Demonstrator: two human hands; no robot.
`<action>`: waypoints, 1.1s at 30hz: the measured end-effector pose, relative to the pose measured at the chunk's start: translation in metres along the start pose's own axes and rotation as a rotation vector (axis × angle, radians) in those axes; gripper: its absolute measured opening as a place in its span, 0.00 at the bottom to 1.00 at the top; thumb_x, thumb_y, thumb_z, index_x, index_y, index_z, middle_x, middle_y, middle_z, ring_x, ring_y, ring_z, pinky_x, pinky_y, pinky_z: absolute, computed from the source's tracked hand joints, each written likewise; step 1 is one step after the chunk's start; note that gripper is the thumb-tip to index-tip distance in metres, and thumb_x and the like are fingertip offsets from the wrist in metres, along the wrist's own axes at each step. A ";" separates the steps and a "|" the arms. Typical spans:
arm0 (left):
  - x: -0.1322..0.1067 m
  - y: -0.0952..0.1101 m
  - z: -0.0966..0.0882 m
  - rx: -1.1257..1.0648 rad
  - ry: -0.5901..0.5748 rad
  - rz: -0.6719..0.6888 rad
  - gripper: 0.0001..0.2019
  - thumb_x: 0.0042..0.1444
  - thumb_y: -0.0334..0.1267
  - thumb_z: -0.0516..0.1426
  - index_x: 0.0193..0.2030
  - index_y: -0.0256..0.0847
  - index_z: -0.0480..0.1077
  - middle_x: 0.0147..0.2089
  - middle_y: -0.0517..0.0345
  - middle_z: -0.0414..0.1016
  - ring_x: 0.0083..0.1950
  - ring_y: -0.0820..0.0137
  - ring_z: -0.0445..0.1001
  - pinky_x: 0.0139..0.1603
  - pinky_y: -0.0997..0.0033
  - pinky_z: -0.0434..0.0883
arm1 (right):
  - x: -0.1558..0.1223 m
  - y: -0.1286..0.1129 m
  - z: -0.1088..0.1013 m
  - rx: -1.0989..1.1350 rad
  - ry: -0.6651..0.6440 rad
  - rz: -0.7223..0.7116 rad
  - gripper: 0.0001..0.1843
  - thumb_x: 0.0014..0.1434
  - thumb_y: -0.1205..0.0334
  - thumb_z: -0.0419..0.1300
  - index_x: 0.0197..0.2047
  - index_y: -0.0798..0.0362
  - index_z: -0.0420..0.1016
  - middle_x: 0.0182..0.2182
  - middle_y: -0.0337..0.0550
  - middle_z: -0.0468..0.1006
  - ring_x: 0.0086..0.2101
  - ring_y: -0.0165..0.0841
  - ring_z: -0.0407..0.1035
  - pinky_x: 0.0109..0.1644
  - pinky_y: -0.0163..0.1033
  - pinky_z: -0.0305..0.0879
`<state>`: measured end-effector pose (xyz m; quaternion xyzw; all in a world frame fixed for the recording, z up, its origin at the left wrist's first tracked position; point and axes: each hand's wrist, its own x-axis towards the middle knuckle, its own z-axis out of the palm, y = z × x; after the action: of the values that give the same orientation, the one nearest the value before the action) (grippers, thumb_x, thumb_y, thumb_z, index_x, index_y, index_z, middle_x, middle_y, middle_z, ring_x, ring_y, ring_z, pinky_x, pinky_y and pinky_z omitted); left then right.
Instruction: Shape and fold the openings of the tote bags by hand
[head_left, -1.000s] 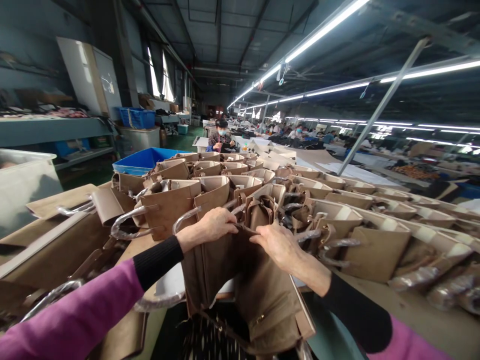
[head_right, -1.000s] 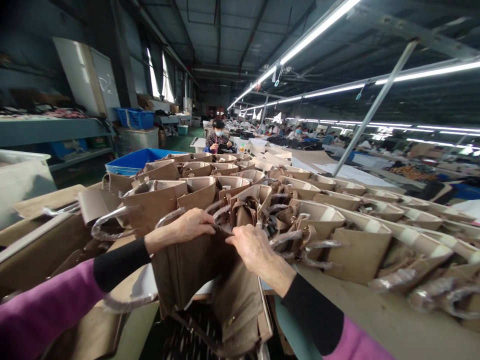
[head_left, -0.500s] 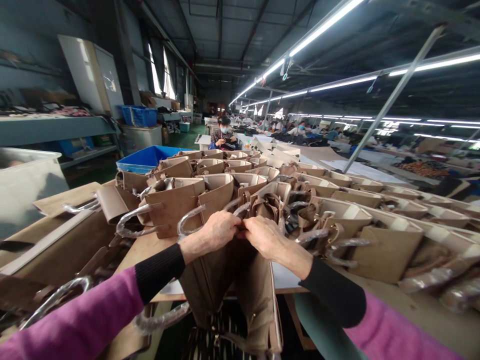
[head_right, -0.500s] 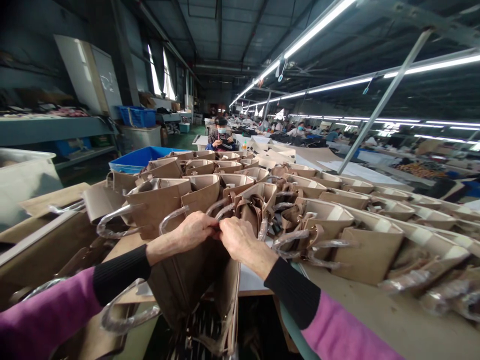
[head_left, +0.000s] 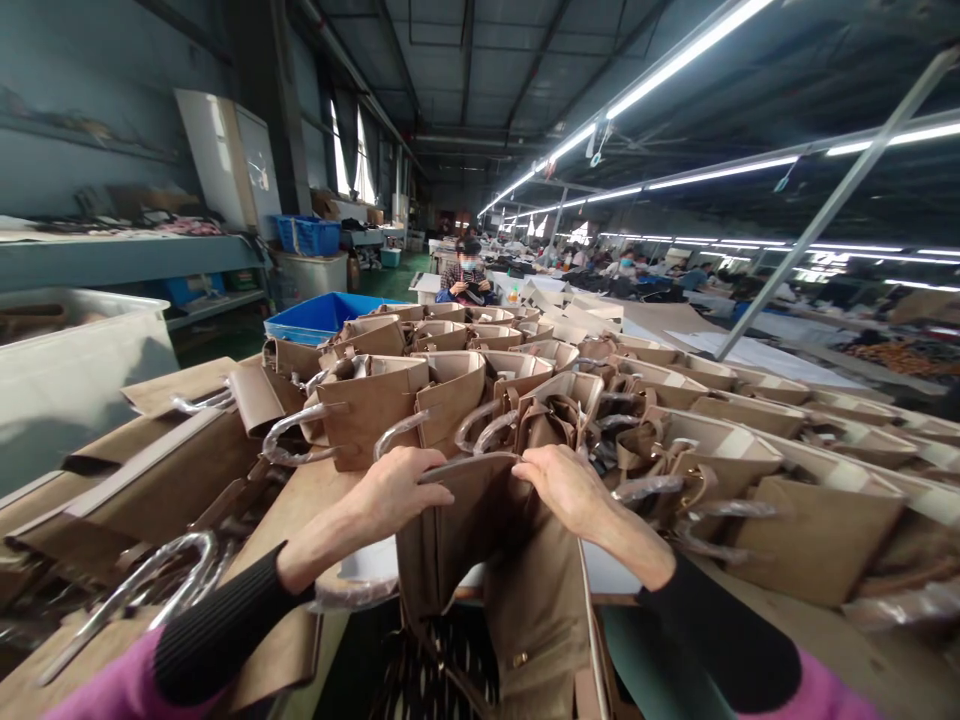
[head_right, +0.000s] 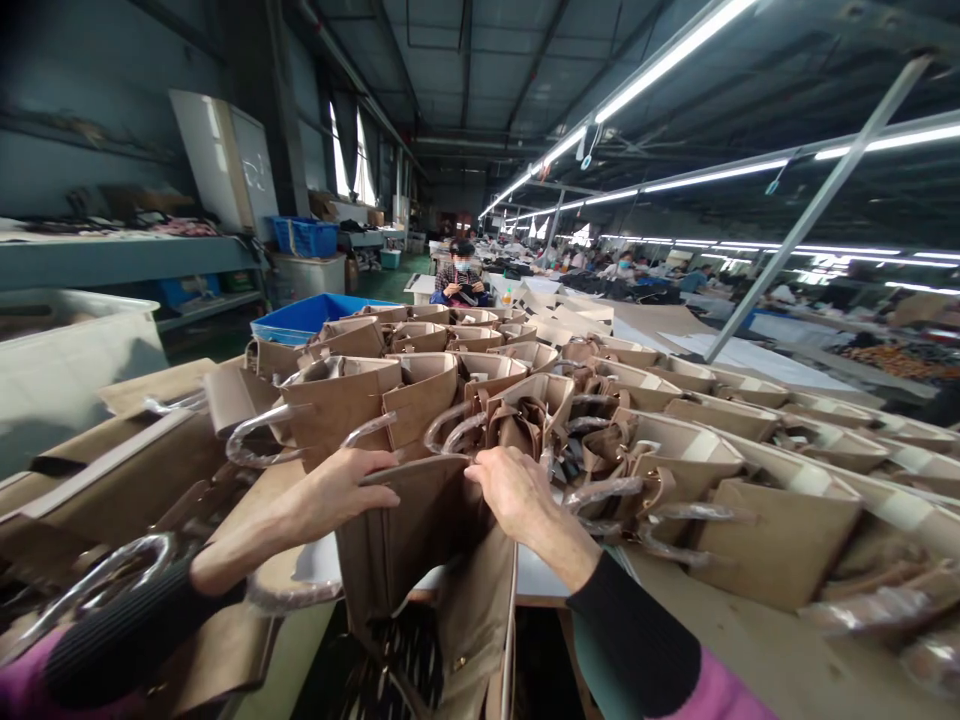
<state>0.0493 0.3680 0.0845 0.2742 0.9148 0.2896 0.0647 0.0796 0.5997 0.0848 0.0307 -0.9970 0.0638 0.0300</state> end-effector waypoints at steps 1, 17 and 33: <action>0.001 -0.002 0.002 -0.074 -0.012 0.004 0.08 0.51 0.41 0.56 0.33 0.39 0.72 0.28 0.63 0.70 0.29 0.73 0.64 0.29 0.75 0.57 | -0.001 -0.001 0.000 0.003 0.000 0.003 0.16 0.65 0.60 0.54 0.26 0.52 0.73 0.25 0.40 0.76 0.31 0.33 0.70 0.33 0.35 0.54; 0.003 -0.013 0.009 -0.390 -0.016 0.007 0.15 0.54 0.45 0.52 0.33 0.35 0.73 0.25 0.62 0.64 0.28 0.73 0.60 0.30 0.75 0.58 | 0.015 -0.016 -0.002 0.120 0.054 -0.218 0.12 0.64 0.64 0.57 0.29 0.51 0.76 0.23 0.34 0.74 0.30 0.29 0.69 0.33 0.32 0.54; -0.002 -0.006 0.027 -0.170 0.207 0.073 0.16 0.60 0.39 0.48 0.27 0.37 0.72 0.23 0.62 0.64 0.26 0.75 0.59 0.28 0.76 0.56 | 0.022 -0.044 -0.001 0.048 0.015 -0.423 0.10 0.63 0.62 0.60 0.30 0.51 0.77 0.26 0.39 0.77 0.31 0.33 0.71 0.33 0.34 0.54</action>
<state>0.0554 0.3759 0.0591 0.2697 0.8781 0.3948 -0.0177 0.0608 0.5549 0.0922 0.2397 -0.9663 0.0798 0.0494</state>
